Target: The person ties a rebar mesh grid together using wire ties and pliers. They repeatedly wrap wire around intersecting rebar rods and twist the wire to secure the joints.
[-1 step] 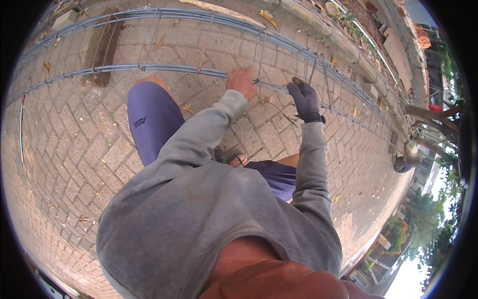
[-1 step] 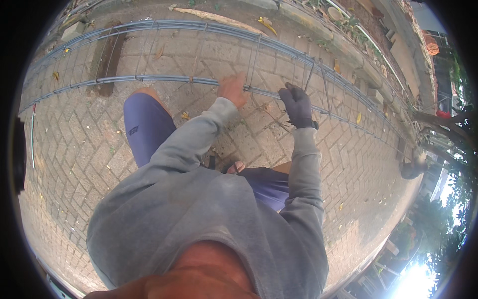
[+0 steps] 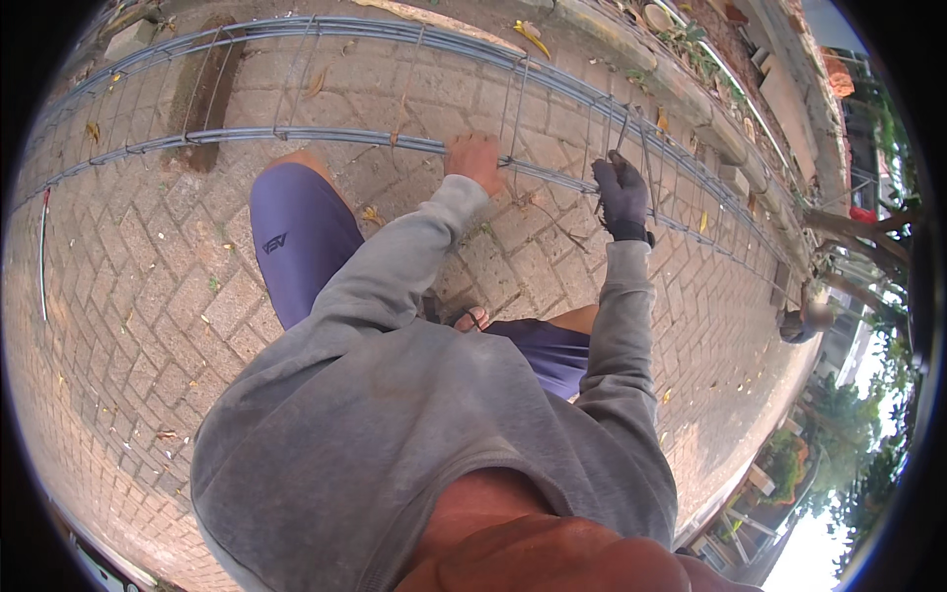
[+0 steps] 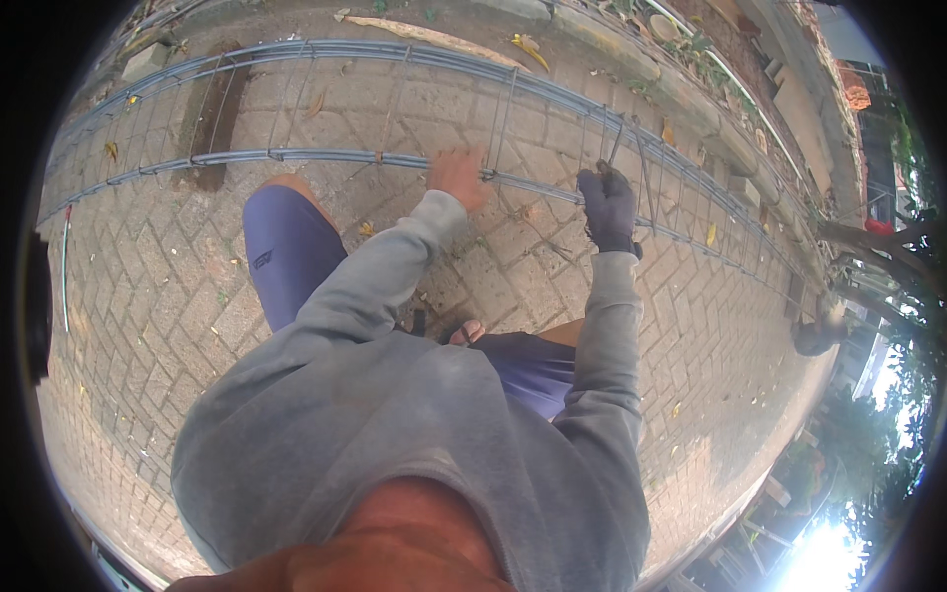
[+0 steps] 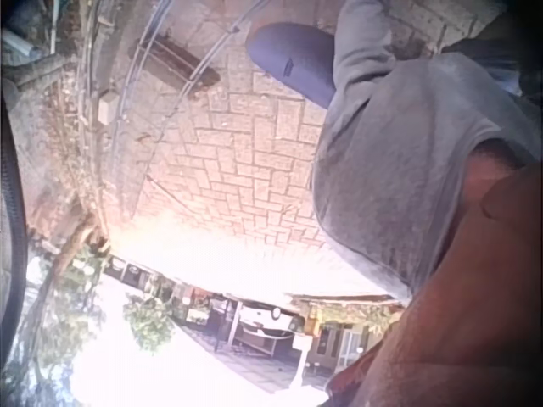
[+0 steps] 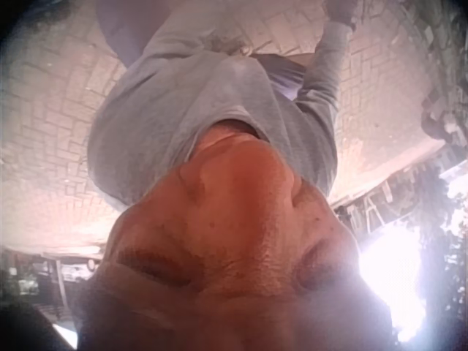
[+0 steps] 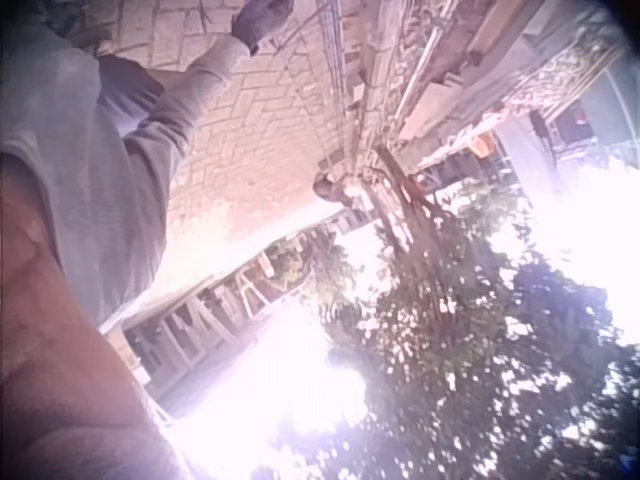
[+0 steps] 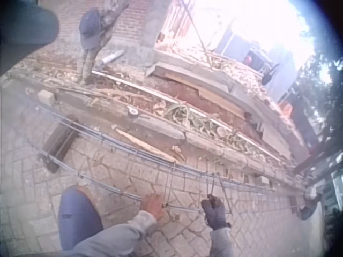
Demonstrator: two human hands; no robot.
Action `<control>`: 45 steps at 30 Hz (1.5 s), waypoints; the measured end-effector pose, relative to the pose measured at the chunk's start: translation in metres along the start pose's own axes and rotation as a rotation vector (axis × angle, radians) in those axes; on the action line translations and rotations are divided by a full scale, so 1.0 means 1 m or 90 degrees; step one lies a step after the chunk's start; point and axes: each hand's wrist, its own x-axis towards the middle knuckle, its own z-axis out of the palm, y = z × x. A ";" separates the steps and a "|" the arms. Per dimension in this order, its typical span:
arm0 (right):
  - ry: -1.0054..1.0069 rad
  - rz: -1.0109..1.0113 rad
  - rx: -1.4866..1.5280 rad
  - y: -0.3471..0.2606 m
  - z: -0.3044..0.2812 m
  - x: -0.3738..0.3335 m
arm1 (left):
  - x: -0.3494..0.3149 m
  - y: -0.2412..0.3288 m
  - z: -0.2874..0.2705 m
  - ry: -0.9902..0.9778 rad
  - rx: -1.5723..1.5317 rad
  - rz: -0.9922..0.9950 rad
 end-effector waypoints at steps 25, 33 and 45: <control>0.030 0.228 -0.262 0.091 -0.043 0.149 | -0.007 -0.010 0.022 0.198 -0.071 0.117; 0.213 0.023 0.018 0.105 -0.033 0.124 | -0.003 -0.012 0.034 0.273 -0.055 0.167; 0.102 -0.324 0.554 0.008 -0.126 0.009 | -0.003 -0.010 0.032 0.230 -0.091 0.146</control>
